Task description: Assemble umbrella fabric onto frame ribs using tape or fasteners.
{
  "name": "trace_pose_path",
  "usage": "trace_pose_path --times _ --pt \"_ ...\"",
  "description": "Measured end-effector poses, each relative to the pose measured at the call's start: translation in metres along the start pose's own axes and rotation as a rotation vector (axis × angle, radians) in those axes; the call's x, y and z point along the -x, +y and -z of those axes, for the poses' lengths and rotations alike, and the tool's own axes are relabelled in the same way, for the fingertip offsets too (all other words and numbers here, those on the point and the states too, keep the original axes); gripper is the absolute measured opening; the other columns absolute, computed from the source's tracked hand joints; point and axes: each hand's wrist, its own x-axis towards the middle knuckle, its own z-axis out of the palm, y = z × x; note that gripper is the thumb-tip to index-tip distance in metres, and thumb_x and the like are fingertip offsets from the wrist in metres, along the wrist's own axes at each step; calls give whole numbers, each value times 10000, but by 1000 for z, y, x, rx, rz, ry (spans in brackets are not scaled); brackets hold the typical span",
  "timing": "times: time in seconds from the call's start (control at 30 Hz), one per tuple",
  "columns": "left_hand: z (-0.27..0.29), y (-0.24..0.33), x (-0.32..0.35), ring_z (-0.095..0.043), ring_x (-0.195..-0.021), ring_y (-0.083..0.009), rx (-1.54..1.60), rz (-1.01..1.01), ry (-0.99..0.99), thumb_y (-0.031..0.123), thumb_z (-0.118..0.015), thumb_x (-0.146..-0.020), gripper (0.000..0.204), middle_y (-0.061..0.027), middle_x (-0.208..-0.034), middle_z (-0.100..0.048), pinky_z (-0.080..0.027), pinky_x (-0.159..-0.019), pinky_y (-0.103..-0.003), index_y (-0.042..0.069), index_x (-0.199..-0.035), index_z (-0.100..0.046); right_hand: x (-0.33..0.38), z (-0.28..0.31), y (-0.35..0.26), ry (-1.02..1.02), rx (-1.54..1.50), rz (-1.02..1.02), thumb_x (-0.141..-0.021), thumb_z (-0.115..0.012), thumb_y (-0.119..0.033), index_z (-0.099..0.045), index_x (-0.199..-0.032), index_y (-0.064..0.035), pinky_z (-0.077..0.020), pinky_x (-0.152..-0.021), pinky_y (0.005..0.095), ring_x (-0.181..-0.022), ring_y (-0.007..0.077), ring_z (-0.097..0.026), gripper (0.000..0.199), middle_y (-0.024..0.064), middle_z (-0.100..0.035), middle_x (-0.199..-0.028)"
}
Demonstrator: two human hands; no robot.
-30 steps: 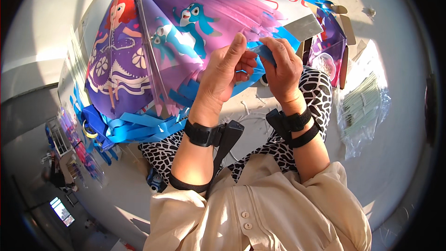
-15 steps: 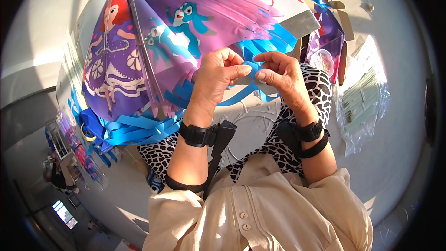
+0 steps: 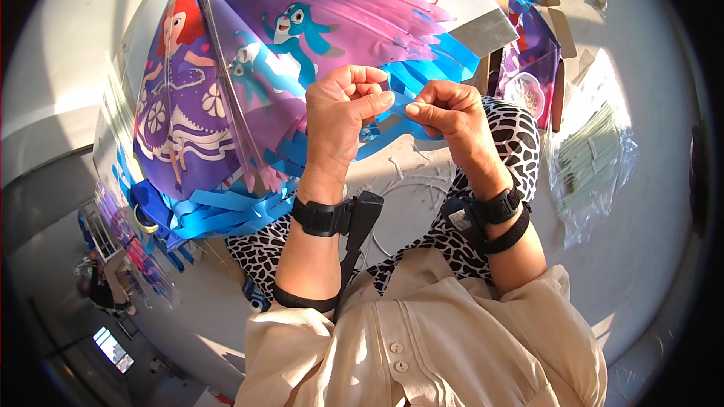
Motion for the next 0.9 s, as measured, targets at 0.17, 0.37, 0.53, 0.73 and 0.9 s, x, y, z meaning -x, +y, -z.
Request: trace_pose_path --times 0.17,0.37,0.53,0.73,0.9 --pt "2 2 -1 -545 -558 -52 -83 -48 82 16 -646 -830 112 -20 -685 -625 -439 -503 -179 -20 -935 -663 -1 4 3 9 -29 -15 -804 -729 -88 -600 -668 -55 -320 -474 187 -518 31 -436 191 -42 -539 -595" --pt "24 21 -17 -518 -570 -60 -225 -140 149 194 -653 -895 214 -23 -681 -593 -437 -527 -197 -14 -940 -645 0 15 7 85 -29 29 -800 -736 -98 -611 -681 -60 -321 -480 182 -519 23 -424 176 -48 -530 -595" --pt "2 4 -5 -462 -596 -64 -322 -49 -173 282 -830 -712 358 19 -671 -524 -392 -532 -213 22 -812 -605 1 4 3 90 -45 35 -798 -742 -102 -616 -692 -62 -331 -481 184 -522 24 -436 169 -45 -543 -597" --pt "3 -1 -8 -488 -594 -53 -265 122 -99 84 -679 -831 118 2 -696 -579 -404 -529 -194 13 -761 -617 -1 3 10 85 44 49 -806 -733 -105 -617 -711 -38 -343 -477 201 -526 38 -458 164 -26 -557 -599" --pt "9 -8 -37 -551 -529 -163 -651 -333 3 59 -646 -800 122 -95 -593 -577 -428 -512 -304 -26 -721 -609 -16 -11 4 238 200 41 -809 -692 -95 -609 -679 -2 -367 -468 220 -501 56 -486 180 1 -546 -559"
